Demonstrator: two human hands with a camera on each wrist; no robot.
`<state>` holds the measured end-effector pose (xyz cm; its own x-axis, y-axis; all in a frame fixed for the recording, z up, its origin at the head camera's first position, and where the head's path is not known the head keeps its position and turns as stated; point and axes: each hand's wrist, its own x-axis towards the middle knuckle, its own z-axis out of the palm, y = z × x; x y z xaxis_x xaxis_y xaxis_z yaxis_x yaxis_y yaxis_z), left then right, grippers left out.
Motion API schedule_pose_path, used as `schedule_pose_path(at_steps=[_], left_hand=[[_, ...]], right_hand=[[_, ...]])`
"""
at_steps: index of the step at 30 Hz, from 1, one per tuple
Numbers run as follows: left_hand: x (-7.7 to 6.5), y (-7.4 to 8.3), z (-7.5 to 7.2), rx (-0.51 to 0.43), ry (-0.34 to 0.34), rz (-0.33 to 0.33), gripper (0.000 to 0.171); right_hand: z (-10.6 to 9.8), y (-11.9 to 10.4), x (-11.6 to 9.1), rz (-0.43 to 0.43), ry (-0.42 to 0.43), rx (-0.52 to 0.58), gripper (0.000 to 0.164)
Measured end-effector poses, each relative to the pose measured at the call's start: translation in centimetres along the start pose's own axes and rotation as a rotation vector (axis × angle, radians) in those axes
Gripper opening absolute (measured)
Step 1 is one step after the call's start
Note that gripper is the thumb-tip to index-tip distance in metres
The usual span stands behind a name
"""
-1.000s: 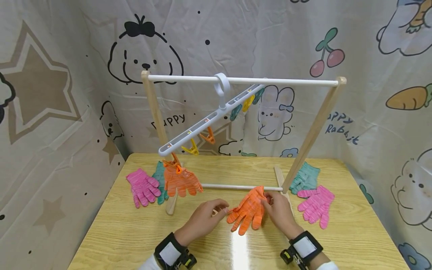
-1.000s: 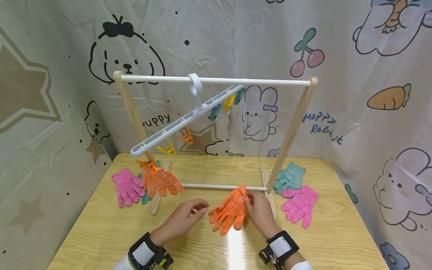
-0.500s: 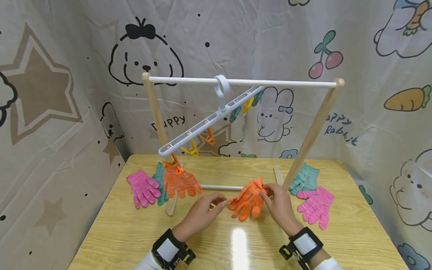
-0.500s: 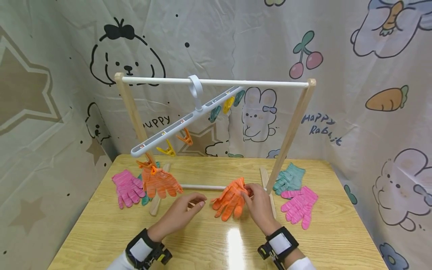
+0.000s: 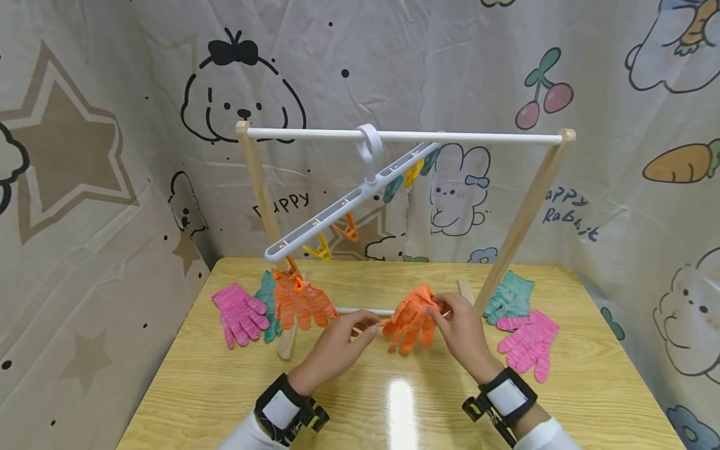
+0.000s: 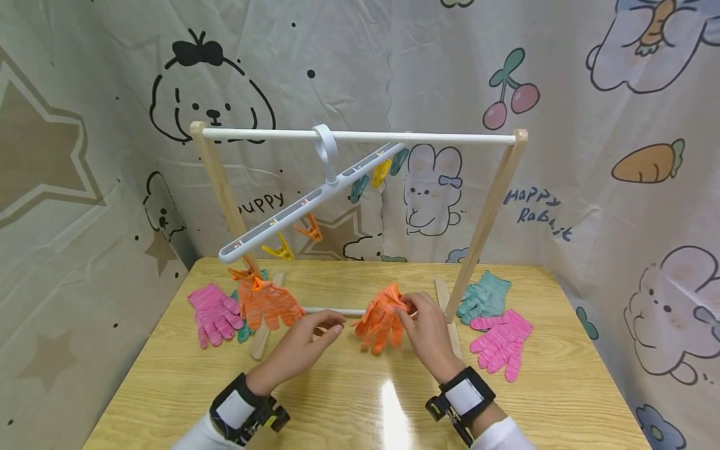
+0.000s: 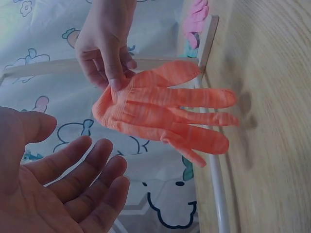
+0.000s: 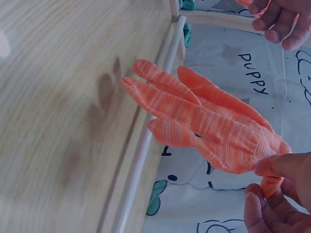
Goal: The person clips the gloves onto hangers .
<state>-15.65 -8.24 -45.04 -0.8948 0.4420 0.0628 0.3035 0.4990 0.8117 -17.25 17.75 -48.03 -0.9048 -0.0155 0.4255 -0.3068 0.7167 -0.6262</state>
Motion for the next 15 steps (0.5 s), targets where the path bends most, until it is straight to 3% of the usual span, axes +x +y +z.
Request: schedule_pose_path(at_steps=[15], left_hand=[[0.5,1.6,-0.7,-0.019,0.066,0.049,0.027]], right_hand=[[-0.5,-1.9,1.2,-0.076,0.026,0.022,0.018]])
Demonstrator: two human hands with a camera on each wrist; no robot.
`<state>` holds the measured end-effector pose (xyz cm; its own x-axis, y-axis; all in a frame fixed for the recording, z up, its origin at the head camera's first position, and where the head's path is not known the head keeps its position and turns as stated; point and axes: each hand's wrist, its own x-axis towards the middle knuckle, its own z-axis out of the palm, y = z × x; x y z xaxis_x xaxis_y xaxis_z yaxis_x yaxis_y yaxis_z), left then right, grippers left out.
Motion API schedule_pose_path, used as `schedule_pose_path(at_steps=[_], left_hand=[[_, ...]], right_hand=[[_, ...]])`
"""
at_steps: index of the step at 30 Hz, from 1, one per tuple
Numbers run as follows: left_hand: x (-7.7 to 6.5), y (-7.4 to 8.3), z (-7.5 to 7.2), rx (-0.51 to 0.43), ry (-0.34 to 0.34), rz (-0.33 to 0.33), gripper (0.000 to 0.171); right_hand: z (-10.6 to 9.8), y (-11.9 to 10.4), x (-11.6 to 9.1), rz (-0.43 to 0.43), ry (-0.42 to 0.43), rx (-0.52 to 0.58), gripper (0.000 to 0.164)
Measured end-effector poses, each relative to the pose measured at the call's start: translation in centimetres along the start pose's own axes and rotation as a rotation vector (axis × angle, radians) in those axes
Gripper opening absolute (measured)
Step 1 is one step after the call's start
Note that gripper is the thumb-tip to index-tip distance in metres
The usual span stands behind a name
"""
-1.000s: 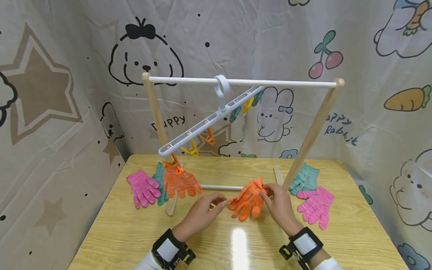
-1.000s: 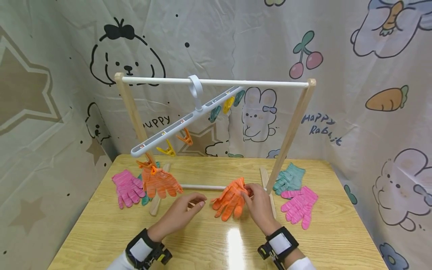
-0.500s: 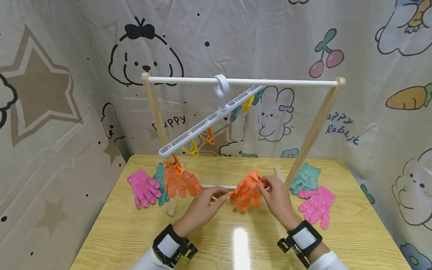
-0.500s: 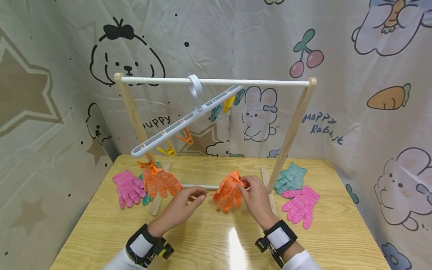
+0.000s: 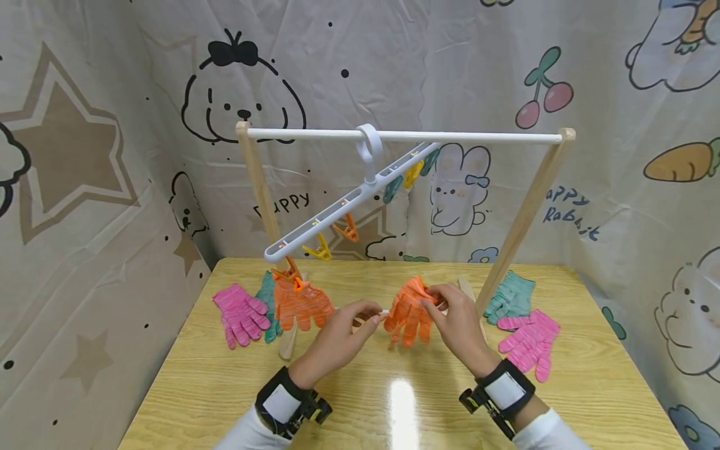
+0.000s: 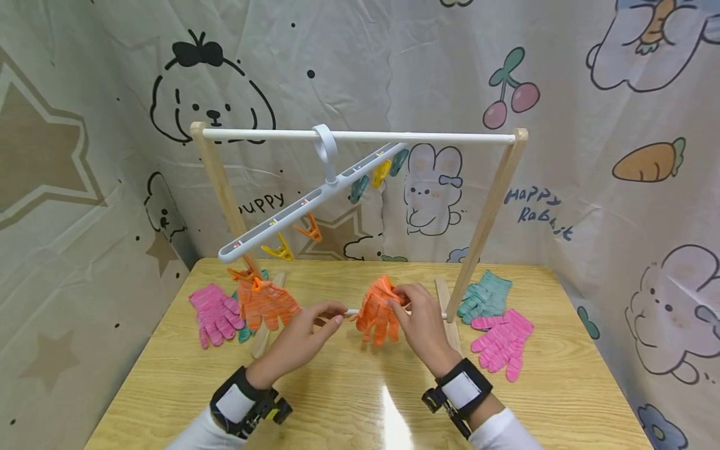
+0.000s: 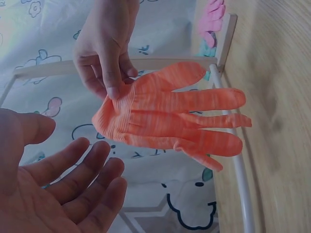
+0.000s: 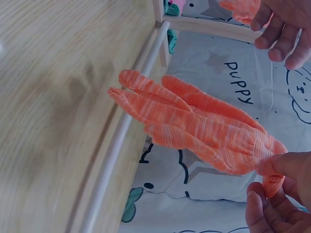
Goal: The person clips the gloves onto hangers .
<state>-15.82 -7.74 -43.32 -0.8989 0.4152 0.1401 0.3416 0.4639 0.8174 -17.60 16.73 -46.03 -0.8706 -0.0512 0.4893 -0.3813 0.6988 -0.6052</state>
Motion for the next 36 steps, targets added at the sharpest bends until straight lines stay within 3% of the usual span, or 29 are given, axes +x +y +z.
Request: schedule_pose_path(at_steps=[10,36], left_hand=[[0.2,0.3,-0.8,-0.026,0.089,-0.032,0.026],[0.5,0.4,-4.0,-0.04,0.186,-0.053,0.027]], right_hand=[[-0.1,-1.3,0.8,-0.063,0.012,0.023,0.017],[-0.2,-4.4,2.2,-0.106,0.001,0.015,0.018]])
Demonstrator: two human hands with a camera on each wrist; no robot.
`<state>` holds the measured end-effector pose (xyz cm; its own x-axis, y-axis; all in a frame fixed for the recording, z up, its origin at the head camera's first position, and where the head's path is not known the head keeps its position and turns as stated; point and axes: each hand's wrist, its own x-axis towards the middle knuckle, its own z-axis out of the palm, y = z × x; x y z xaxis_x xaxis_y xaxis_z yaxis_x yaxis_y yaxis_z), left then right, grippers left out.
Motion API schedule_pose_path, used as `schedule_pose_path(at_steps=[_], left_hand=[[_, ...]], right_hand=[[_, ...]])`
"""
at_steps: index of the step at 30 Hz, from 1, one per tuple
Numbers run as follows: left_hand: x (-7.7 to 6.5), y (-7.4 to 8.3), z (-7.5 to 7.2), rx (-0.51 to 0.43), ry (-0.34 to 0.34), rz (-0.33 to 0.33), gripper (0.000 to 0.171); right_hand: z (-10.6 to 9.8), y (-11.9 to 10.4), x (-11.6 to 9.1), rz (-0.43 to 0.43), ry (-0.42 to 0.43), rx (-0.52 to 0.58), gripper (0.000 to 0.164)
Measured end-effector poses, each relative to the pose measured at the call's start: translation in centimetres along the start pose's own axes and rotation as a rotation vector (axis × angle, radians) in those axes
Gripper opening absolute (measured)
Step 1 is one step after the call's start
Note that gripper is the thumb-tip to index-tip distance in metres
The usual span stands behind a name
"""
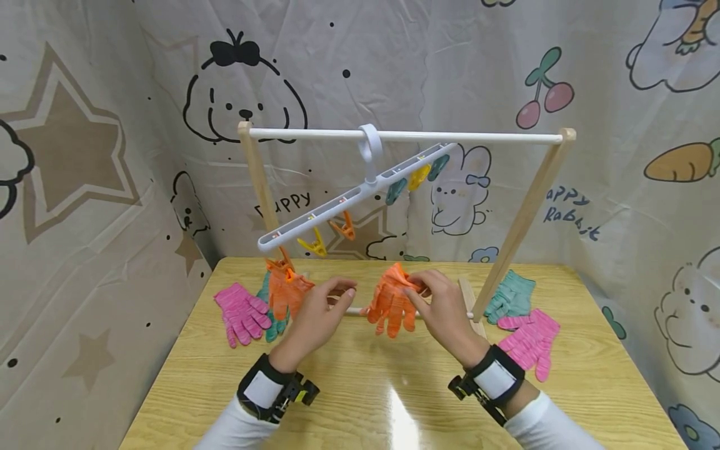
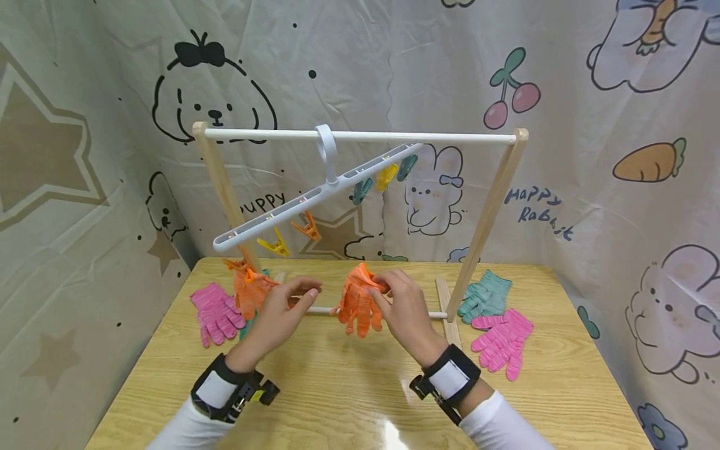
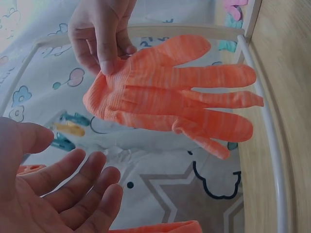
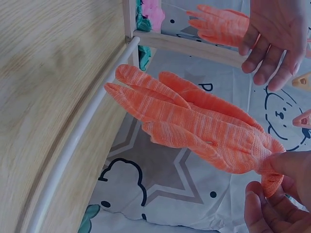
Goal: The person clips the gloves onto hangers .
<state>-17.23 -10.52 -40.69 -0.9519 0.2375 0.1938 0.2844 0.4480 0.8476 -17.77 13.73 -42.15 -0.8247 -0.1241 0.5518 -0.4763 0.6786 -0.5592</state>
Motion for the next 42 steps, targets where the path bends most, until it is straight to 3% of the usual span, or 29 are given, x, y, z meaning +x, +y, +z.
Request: schedule_pose_path(at_steps=[9,22,30,37,42], left_hand=[[0.4,0.0,-1.0,-0.008,0.084,0.033,0.031],[1.1,-0.1,-2.3,-0.07,0.136,-0.06,0.044],[1.8,0.0,-3.2,-0.074,0.151,-0.075,0.055],[2.3,0.1,-3.9,-0.014,0.183,-0.098,0.059],[2.6,0.1,-4.2,-0.017,0.193,-0.081,0.062]], right_hand=[[0.3,-0.6,0.3,0.008,-0.03,0.012,0.016],[0.8,-1.4,0.6,-0.04,-0.031,0.034,0.015],[1.0,-1.5,0.8,-0.032,-0.042,0.034,0.014],[1.2,-1.6,0.8,-0.033,-0.048,0.037,0.015],[1.3,-1.7,0.8,-0.037,-0.049,0.035,0.016]])
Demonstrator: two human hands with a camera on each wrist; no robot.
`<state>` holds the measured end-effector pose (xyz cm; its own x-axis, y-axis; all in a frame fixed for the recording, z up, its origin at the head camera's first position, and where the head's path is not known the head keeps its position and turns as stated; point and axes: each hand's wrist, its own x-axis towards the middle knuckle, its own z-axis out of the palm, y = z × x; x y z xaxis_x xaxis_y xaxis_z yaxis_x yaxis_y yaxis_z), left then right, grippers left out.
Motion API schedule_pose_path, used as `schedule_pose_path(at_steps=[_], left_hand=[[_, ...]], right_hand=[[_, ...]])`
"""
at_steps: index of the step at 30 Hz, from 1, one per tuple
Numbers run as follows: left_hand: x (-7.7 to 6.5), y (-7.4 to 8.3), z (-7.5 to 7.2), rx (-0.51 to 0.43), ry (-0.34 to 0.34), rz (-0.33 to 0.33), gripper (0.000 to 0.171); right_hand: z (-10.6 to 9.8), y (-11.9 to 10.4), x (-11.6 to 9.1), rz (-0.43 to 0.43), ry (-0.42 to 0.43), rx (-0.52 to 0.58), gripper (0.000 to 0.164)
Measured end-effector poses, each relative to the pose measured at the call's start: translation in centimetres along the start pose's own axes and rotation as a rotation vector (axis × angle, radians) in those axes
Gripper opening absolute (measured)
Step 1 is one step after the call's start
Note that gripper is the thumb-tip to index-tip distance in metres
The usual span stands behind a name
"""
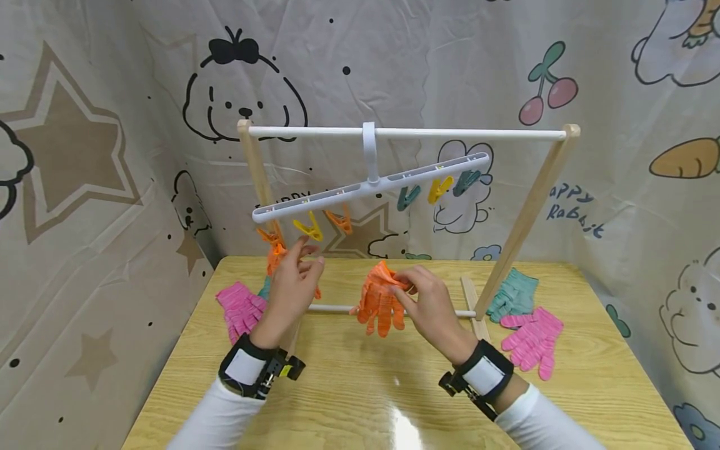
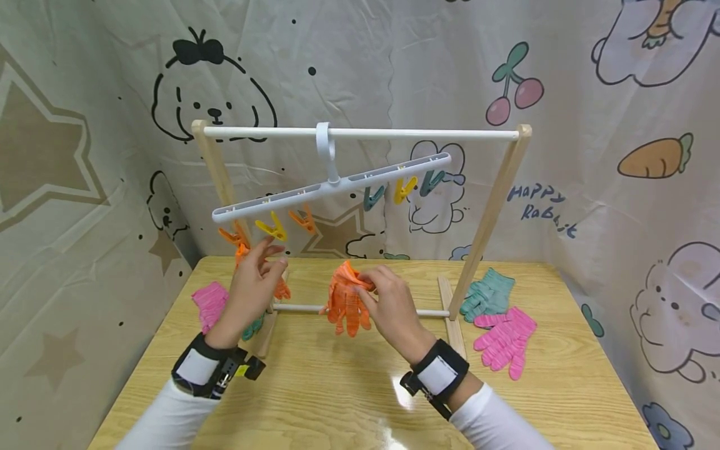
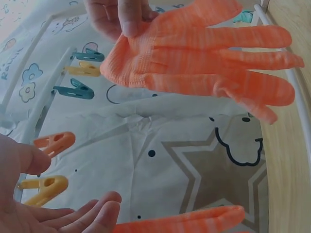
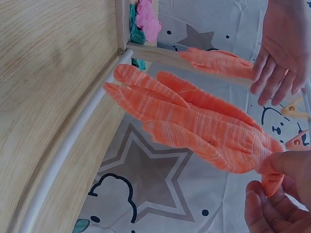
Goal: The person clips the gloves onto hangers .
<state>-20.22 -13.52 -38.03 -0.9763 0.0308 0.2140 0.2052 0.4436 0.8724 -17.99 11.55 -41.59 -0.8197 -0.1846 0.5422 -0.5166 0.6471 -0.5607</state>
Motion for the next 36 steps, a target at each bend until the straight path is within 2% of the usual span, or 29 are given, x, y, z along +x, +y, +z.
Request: schedule_pose_path(at_steps=[6,10,21,32,36], left_hand=[[0.5,0.6,-0.4,-0.039,-0.021,0.025,0.06],[0.7,1.3,-0.7,-0.056,-0.005,0.051,0.052],[1.6,1.5,-1.1,-0.108,0.073,0.087,0.047],[2.4,2.1,-1.2,-0.141,0.153,0.044,0.052],[2.8,2.2,-1.1,-0.154,0.207,0.049,0.046]], right_hand=[[0.0,-0.1,0.0,-0.008,0.002,-0.005,0.017],[0.1,-0.3,0.0,-0.01,-0.002,-0.001,0.017],[0.4,-0.7,0.2,-0.01,-0.012,0.008,0.016],[0.8,-0.5,0.4,-0.018,-0.013,0.012,0.014],[0.9,-0.5,0.3,-0.017,-0.017,0.018,0.013]])
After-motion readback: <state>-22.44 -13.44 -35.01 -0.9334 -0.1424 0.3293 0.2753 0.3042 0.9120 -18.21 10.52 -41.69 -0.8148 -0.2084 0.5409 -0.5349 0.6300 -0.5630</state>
